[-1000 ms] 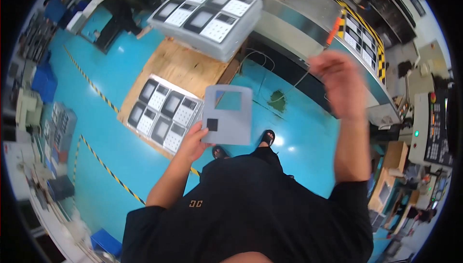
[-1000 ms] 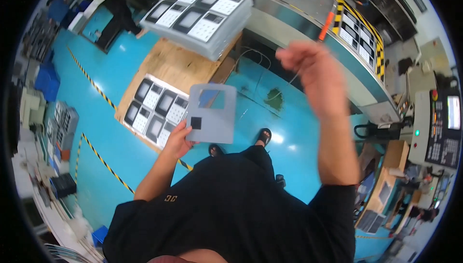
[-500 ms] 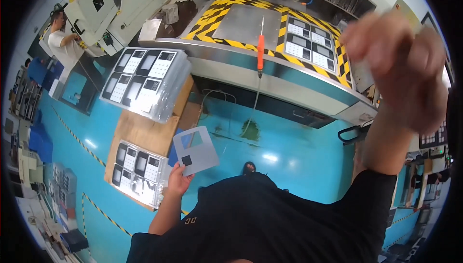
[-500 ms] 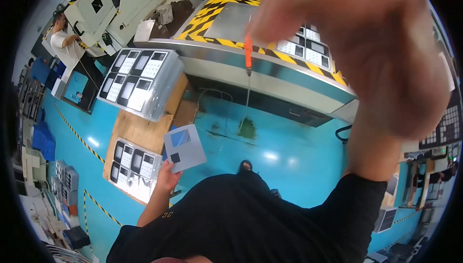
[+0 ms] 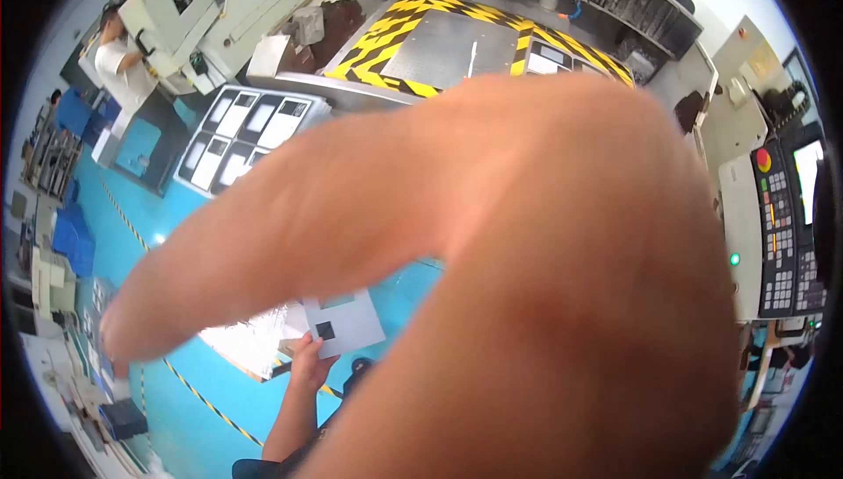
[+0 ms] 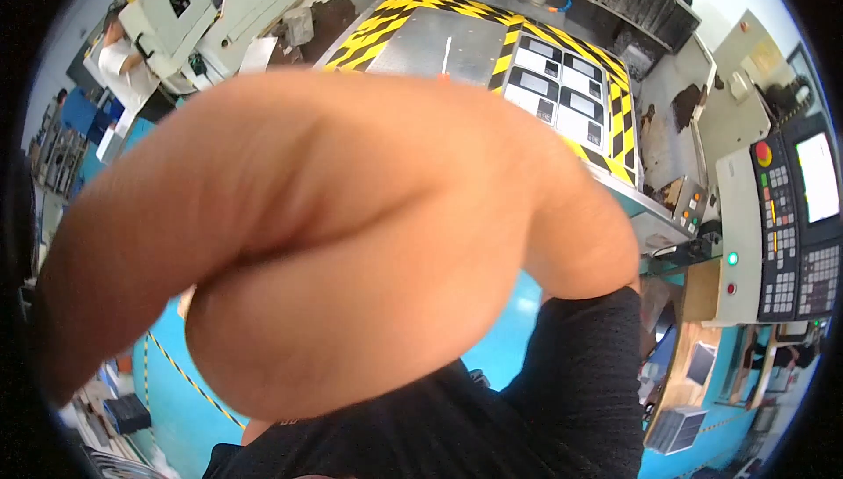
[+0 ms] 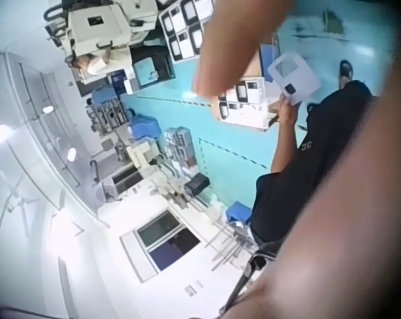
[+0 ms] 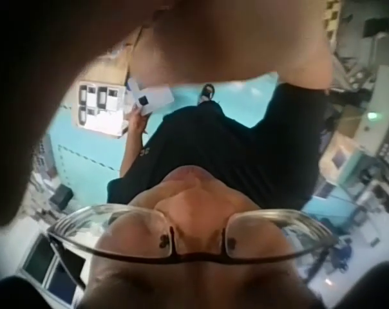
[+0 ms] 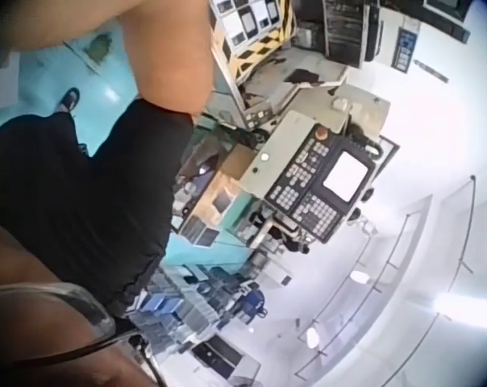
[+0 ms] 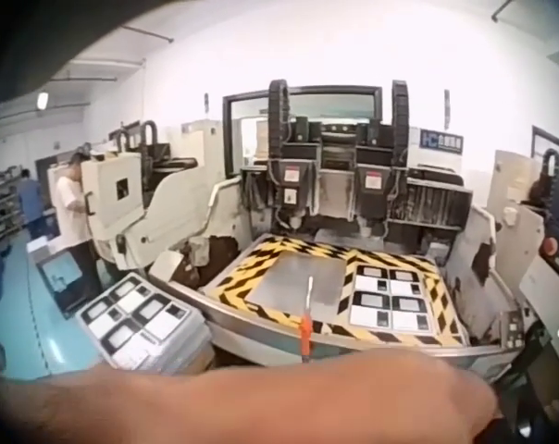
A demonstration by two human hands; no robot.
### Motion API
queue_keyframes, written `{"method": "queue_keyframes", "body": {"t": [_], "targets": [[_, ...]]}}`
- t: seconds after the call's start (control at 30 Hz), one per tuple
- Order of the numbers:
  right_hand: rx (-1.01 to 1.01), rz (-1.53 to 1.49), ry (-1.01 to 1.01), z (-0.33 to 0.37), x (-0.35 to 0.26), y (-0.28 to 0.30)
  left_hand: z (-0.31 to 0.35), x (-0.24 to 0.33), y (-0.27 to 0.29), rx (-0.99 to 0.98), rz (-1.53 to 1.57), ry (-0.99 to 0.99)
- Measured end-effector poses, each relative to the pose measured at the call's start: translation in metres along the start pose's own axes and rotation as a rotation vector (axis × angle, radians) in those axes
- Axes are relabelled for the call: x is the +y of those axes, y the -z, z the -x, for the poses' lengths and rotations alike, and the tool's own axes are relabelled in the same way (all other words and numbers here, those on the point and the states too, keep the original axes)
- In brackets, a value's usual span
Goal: The person sprays a machine bed with an air gun, peels a plastic film from a panel, and measures a panel with a dial caliper. They then place the panel on a stack and press buttons on the machine's control console.
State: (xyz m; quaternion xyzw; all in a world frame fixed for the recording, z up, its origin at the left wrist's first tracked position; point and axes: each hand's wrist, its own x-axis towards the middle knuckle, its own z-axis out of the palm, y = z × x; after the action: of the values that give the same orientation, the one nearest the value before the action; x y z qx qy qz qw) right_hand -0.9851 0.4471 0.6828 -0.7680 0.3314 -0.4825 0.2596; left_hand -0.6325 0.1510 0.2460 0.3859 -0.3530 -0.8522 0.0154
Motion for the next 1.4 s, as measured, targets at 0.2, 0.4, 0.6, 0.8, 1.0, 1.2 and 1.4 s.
{"method": "queue_keyframes", "body": {"t": [0.2, 0.4, 0.6, 0.8, 1.0, 1.2, 1.4], "targets": [[-0.102, -0.331, 0.153, -0.114, 0.070, -0.078, 0.078, -0.016, 0.059, 0.003, 0.404, -0.208], [-0.262, -0.613, 0.208, -0.276, 0.122, -0.265, 0.152, -0.068, 0.208, 0.049, 0.361, -0.299], [-0.039, -0.662, 0.792, -0.430, 0.175, -0.510, 0.263, -0.160, 0.367, 0.209, 0.497, -0.330], [-0.163, -0.819, 0.830, -0.553, 0.176, -0.670, 0.369, -0.185, 0.489, 0.447, 0.705, -0.459], [-0.215, -0.949, 0.825, -0.653, 0.216, -0.773, 0.423, -0.193, 0.568, 0.667, 0.892, -0.500], [-0.162, -0.941, 0.821, -0.781, 0.315, -0.845, 0.423, -0.125, 0.718, 0.783, 0.947, -0.474], [-0.115, -0.933, 0.827, -0.952, 0.419, -0.852, 0.406, -0.007, 0.879, 0.783, 0.982, -0.532]]}}
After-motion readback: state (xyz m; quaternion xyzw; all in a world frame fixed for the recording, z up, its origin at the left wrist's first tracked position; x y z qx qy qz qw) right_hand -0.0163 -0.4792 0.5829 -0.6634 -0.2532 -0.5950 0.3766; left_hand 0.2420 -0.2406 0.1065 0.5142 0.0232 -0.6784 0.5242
